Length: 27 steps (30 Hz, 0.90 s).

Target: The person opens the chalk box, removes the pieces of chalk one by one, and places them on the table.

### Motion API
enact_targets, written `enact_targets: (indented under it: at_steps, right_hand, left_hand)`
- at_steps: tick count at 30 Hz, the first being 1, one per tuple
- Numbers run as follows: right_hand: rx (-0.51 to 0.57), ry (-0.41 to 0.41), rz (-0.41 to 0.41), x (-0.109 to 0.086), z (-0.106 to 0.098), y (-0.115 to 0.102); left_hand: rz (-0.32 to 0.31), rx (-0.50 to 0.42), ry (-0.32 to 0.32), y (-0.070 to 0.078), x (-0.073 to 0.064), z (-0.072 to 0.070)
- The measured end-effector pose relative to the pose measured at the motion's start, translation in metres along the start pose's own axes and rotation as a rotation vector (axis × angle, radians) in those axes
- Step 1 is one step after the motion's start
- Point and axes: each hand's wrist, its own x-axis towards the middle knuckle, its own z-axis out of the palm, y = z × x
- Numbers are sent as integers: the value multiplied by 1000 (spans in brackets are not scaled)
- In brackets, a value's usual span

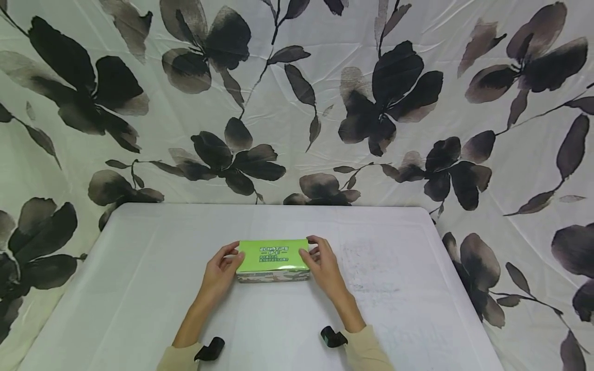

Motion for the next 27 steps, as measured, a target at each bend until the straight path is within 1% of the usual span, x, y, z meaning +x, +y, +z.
enact_targets:
  at_steps: [4,6,8,10,14,16,19,23,27]
  right_hand:
    - [-115,5,-127,4,-4,-6]
    - [-150,-2,-189,6,-6,-11]
    - [-165,-32,-221,8,-8,-17]
    - [-179,-72,-244,10,-8,-22]
    - [-223,-165,-269,14,-6,-31]
    - [-255,-204,-293,16,-3,-34]
    - [-304,-248,-330,19,1,-39]
    - [-397,-254,-378,20,5,-44]
    - [-503,-244,-401,21,8,-50]
  left_hand:
    - [13,22,-7,-5,1,-2]
    - [28,56,-34,-6,1,-3]
    - [51,97,-75,-6,-1,-5]
    - [69,148,-124,-6,-2,-6]
    - [85,196,-199,-6,-1,-8]
    - [83,203,-222,-6,0,-9]
    - [74,219,-236,-8,3,-11]
    - [63,223,-246,-9,5,-13]
    - [65,220,-253,-9,7,-15]
